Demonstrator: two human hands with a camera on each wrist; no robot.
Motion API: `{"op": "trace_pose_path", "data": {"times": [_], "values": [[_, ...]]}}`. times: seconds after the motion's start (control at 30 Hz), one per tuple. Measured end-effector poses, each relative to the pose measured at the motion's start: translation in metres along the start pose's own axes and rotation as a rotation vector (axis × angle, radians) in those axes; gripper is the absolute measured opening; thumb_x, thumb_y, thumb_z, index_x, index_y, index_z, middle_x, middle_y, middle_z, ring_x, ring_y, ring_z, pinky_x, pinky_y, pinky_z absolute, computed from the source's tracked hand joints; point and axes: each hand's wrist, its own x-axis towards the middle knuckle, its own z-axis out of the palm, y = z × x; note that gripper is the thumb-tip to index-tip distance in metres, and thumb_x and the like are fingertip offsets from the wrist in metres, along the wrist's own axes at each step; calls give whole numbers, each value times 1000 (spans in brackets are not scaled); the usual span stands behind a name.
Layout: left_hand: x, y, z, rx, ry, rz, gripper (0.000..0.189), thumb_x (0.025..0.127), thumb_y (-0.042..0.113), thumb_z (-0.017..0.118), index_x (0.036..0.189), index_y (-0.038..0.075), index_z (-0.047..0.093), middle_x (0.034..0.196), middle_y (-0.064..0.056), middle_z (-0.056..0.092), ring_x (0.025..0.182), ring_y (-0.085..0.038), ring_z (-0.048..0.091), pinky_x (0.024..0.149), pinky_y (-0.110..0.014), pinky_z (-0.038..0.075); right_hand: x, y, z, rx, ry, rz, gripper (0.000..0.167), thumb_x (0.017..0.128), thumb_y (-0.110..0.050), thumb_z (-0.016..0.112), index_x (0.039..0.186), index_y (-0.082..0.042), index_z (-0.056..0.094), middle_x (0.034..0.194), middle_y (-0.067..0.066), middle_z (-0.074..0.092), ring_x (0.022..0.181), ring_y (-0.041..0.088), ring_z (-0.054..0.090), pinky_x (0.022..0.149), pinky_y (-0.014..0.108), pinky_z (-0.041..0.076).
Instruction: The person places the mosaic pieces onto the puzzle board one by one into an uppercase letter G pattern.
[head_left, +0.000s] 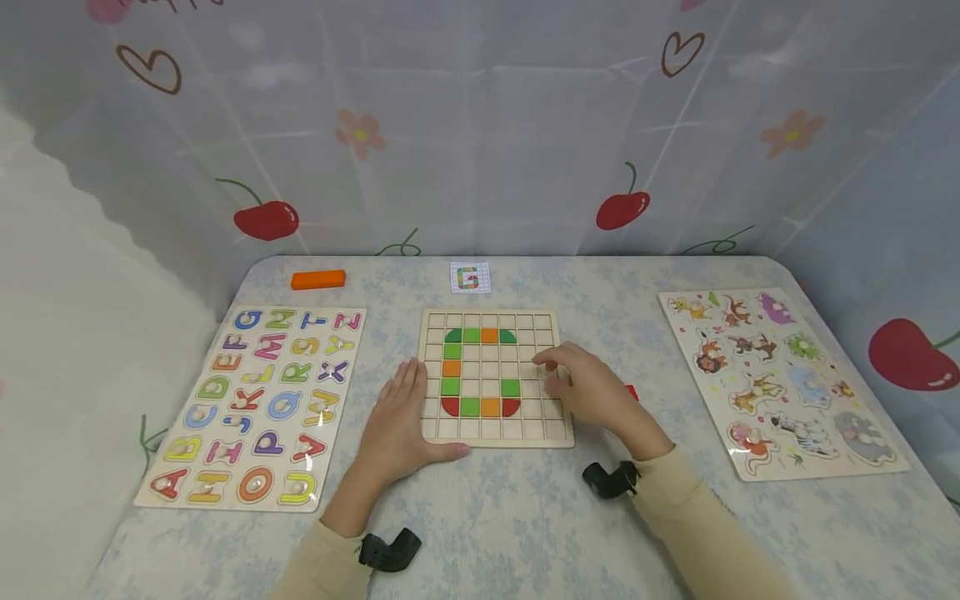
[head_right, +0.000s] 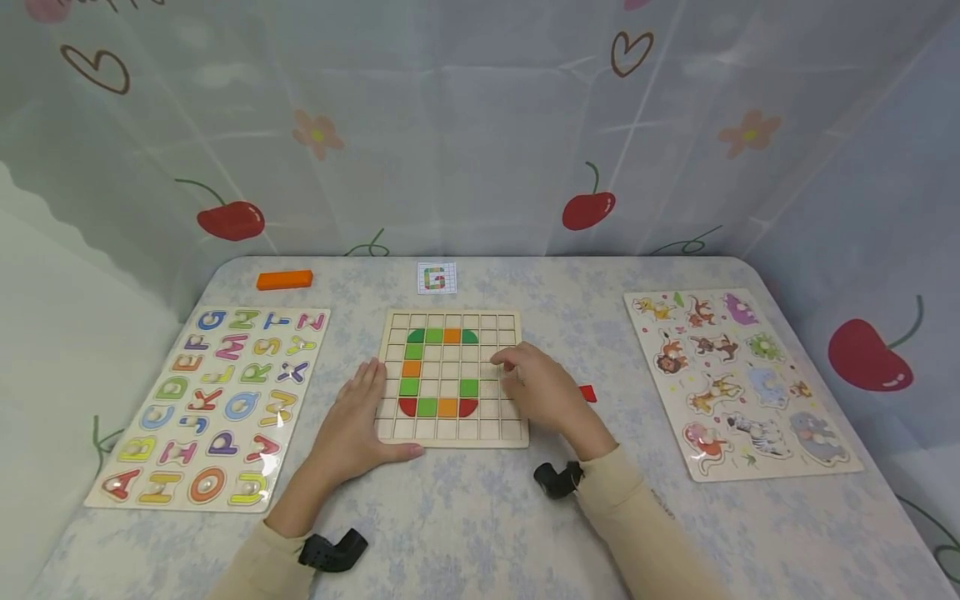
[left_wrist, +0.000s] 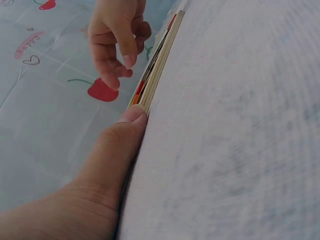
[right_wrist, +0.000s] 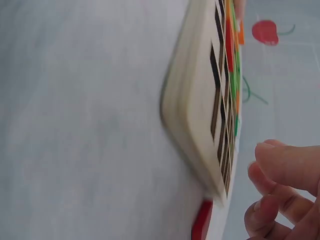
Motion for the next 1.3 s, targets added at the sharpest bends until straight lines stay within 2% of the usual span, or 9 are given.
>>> {"op": "trace_pose_path", "data": {"times": [0.1, 0.23, 0.5, 0.7, 0.83, 1.0, 1.13, 1.3], "values": [[0, 0, 0, 2, 3, -1, 141, 61, 82, 73, 159, 1, 11, 168, -12, 8, 156, -28, 6, 126, -49, 12, -4, 10, -10, -10, 24, 32, 35, 98, -13, 62, 132, -14, 60, 117, 7, 61, 70, 17, 50, 65, 29, 46], [0, 0, 0, 6, 5, -5, 141, 61, 83, 72, 159, 2, 11, 168, -12, 8, 157, -28, 5, 127, -48, 12, -11, 21, -20, -26, 0, 59, 36, 97, -12, 62, 133, -10, 60, 117, 11, 61, 68, 17, 50, 65, 30, 45], [0, 1, -1, 4, 9, 2, 141, 61, 81, 73, 158, 1, 10, 168, -12, 9, 156, -28, 6, 126, -49, 12, -20, 38, -23, -73, -38, 20, 31, 90, -6, 70, 120, -7, 68, 111, 9, 65, 103, 26, 60, 88, 47, 51], [0, 0, -1, 2, 12, 4, 141, 61, 82, 73, 158, 1, 10, 168, -13, 9, 156, -28, 6, 126, -49, 12, -21, 42, -21, -90, -45, 33, 21, 90, -11, 72, 111, -12, 70, 104, 4, 66, 93, 20, 60, 82, 41, 50], [0, 0, 0, 5, 14, 6, 141, 61, 82, 72, 158, 1, 11, 168, -13, 10, 156, -29, 7, 126, -49, 13, -21, 42, -21, -65, -54, 43, 15, 90, -13, 72, 104, -14, 67, 99, 2, 64, 83, 16, 55, 73, 34, 46], [0, 0, 0, 7, 20, 7, 140, 61, 82, 72, 158, 0, 12, 167, -14, 10, 156, -29, 8, 126, -50, 13, -20, 43, -22, -11, -34, 45, 11, 91, -12, 71, 97, -13, 62, 94, 2, 64, 76, 16, 52, 68, 30, 43], [0, 0, -1, 1, 19, 6, 140, 62, 81, 72, 158, 0, 12, 168, -13, 10, 156, -29, 7, 126, -49, 13, -14, 40, -20, 31, -1, 28, 10, 93, -14, 70, 97, -13, 61, 94, 3, 64, 77, 17, 54, 69, 30, 44], [0, 0, 0, 3, 9, 1, 140, 62, 82, 72, 158, 1, 11, 168, -12, 9, 156, -28, 6, 126, -49, 12, 2, 25, -12, 55, 25, 13, 11, 93, -18, 70, 99, -14, 61, 94, 1, 64, 84, 18, 56, 72, 31, 44]]}}
